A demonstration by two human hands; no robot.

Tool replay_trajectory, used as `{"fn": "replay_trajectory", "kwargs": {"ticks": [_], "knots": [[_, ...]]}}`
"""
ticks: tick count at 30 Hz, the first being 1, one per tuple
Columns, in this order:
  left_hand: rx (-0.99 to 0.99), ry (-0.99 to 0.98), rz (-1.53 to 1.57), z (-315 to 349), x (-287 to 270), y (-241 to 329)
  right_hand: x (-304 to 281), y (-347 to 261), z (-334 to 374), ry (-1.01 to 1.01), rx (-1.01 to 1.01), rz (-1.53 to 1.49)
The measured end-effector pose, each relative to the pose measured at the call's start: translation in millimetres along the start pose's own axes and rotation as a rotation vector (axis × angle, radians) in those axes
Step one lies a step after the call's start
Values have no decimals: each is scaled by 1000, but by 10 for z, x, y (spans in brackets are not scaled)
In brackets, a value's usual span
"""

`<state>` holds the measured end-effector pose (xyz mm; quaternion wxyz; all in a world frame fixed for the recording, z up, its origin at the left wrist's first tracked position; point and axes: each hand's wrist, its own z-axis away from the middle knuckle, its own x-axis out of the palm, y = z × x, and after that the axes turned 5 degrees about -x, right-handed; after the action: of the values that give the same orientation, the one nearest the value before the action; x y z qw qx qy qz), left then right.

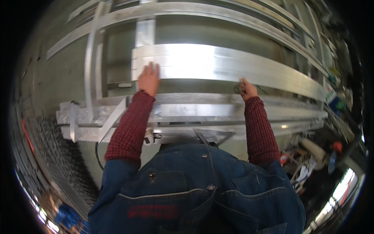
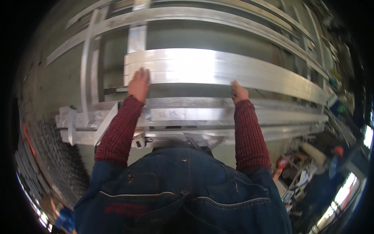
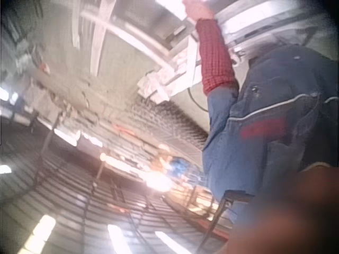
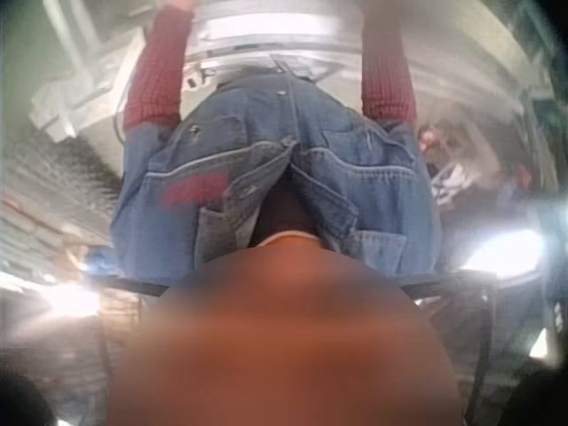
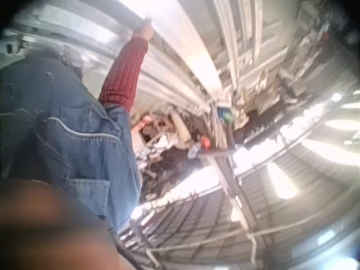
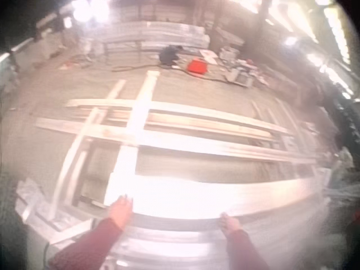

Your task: The person uses a triangular metal square and a marker to draw straight lines on aluminum frame pieces. They reposition the square multiple times to mark several sections of the frame.

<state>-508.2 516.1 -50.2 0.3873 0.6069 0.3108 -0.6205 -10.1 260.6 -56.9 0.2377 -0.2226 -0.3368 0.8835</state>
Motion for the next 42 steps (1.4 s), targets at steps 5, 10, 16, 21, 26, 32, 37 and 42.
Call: {"fn": "replay_trajectory", "kwargs": {"ticks": [5, 10, 16, 21, 26, 32, 37, 42], "knots": [[25, -36, 19, 0, -269, 90, 43, -72, 1057, 447, -462, 12], [230, -106, 351, 158, -433, 794, -178, 968, 2400, 504, -304, 399], [555, -277, 378, 702, -522, 1801, 217, 2211, 3388, 417, 18, 381], [496, -553, 166, 855, -504, 1979, 635, 2472, 3375, 40, 266, -99], [585, -219, 227, 969, -524, 1986, 746, 2512, 3328, -79, 301, -261], [965, -184, 526, 1605, -863, 2534, 382, 2397, 3507, -181, 82, -371], [1219, -309, 559, 2343, -933, 3491, -621, 2345, 3674, -167, -2, -658], [1221, -161, 545, 2844, -796, 4830, -1953, 2392, 3760, -99, -27, -797]]}}
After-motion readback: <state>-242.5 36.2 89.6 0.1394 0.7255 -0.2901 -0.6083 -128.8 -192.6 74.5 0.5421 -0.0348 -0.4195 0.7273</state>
